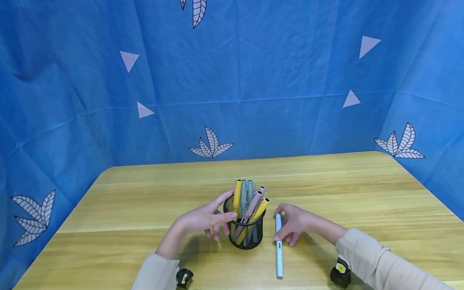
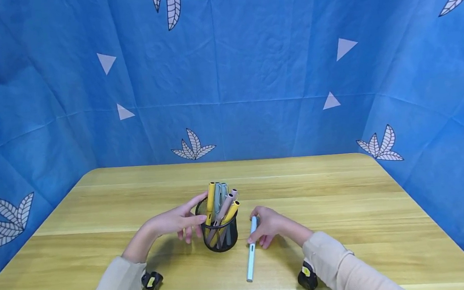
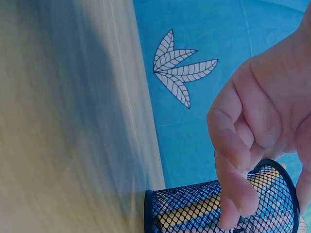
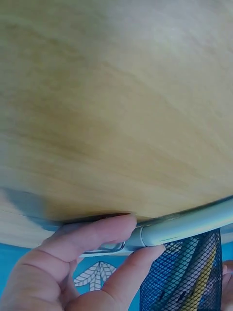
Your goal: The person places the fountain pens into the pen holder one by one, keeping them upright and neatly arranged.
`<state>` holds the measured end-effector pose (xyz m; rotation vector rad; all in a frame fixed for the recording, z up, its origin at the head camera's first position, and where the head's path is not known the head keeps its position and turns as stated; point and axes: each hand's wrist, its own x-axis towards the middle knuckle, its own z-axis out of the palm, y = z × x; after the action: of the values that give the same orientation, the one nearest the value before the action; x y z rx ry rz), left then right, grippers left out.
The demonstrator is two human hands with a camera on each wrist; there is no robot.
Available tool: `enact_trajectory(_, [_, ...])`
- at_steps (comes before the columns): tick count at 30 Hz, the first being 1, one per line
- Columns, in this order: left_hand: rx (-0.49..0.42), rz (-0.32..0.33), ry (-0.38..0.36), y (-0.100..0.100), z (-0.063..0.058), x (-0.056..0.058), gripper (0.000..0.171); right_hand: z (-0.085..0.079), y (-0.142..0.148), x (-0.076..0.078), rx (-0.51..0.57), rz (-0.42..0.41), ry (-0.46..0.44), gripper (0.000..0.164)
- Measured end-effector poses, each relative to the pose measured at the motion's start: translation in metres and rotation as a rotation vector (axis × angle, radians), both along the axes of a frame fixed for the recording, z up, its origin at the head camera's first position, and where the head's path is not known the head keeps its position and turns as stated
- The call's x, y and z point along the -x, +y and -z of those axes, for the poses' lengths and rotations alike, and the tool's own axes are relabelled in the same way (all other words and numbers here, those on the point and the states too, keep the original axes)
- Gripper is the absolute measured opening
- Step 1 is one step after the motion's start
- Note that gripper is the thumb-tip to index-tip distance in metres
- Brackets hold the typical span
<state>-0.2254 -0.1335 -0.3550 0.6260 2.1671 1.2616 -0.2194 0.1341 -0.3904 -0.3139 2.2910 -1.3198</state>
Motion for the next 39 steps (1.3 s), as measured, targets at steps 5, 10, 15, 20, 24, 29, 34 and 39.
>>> enact_trajectory(5, [0.001, 0.001, 0.001, 0.0001, -0.0003, -0.0008, 0.076, 0.0016, 0.0018, 0.0007, 0.101, 0.017, -0.070, 0.056])
enact_trajectory(10, [-0.003, 0.002, -0.001, 0.0004, 0.0000, -0.0004, 0.075, 0.0010, 0.0002, 0.0000, 0.129, 0.040, -0.086, 0.059])
enact_trajectory(15, [-0.009, 0.000, -0.005, 0.0003, 0.0005, 0.0001, 0.075, 0.0003, -0.0014, -0.0009, 0.157, 0.042, -0.086, 0.063])
enact_trajectory(20, [-0.011, 0.005, -0.002, 0.0007, 0.0003, 0.0007, 0.074, 0.0004, 0.0019, 0.0013, 0.192, 0.041, -0.071, 0.066])
enact_trajectory(24, [-0.014, 0.012, 0.005, 0.0003, 0.0000, 0.0010, 0.075, 0.0017, 0.0055, 0.0025, 0.223, 0.026, -0.088, 0.066])
enact_trajectory(29, [0.000, 0.011, 0.012, -0.0001, 0.0000, 0.0010, 0.075, 0.0032, 0.0075, 0.0032, 0.213, 0.018, -0.061, 0.066])
enact_trajectory(34, [0.005, 0.013, 0.015, -0.0009, -0.0002, 0.0010, 0.075, 0.0022, 0.0076, 0.0039, 0.304, 0.029, -0.092, 0.065])
enact_trajectory(39, [0.003, 0.015, 0.012, -0.0014, 0.0004, 0.0015, 0.075, 0.0003, 0.0080, 0.0046, 0.409, 0.058, -0.120, 0.064])
